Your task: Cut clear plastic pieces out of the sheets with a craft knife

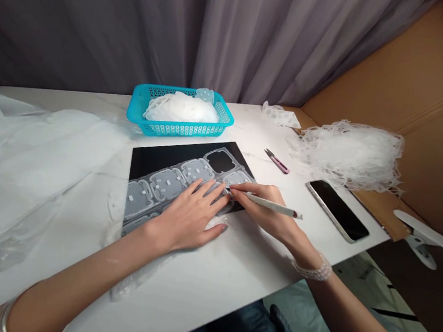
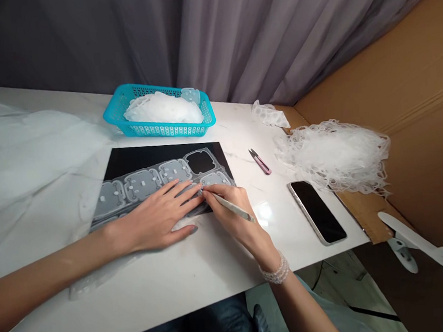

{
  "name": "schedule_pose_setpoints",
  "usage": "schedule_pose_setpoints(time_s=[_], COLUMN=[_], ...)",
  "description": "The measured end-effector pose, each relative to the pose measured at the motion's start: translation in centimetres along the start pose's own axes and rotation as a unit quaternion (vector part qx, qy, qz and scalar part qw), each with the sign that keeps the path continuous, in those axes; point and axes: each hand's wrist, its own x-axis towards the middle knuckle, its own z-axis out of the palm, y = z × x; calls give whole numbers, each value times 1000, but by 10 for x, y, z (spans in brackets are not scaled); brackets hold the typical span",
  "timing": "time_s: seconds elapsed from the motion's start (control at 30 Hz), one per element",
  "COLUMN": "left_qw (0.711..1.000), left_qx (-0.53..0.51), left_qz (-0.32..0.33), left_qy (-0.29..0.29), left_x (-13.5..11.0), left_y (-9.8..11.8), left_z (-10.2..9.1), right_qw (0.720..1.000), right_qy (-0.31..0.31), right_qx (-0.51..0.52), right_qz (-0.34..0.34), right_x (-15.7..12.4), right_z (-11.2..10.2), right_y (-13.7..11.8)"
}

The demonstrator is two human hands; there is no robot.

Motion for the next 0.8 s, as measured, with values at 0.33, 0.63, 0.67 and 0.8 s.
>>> schedule_pose_setpoints(time_s=[0.33,0.63,0.67,0.8], left_qw=[1000,1000,1000,1000], left_qx=[-13,11,13,14], left_qz=[-4,-7,-6,-3], left_qy=[-12,-22,-21,-20], left_x=[1,1,1,1], left_y=[0,1,1,-1], left_z=[-2,-5,-4,-2], right_qw=[996,981,979,966], right_qy=[14,31,31,24], right_qx=[-56,-144,-151,-180], right_qz=[-61,-125,-137,-182], right_x=[4,-21,-22,-11], right_z=[7,4,6,18], right_y=[0,0,1,8])
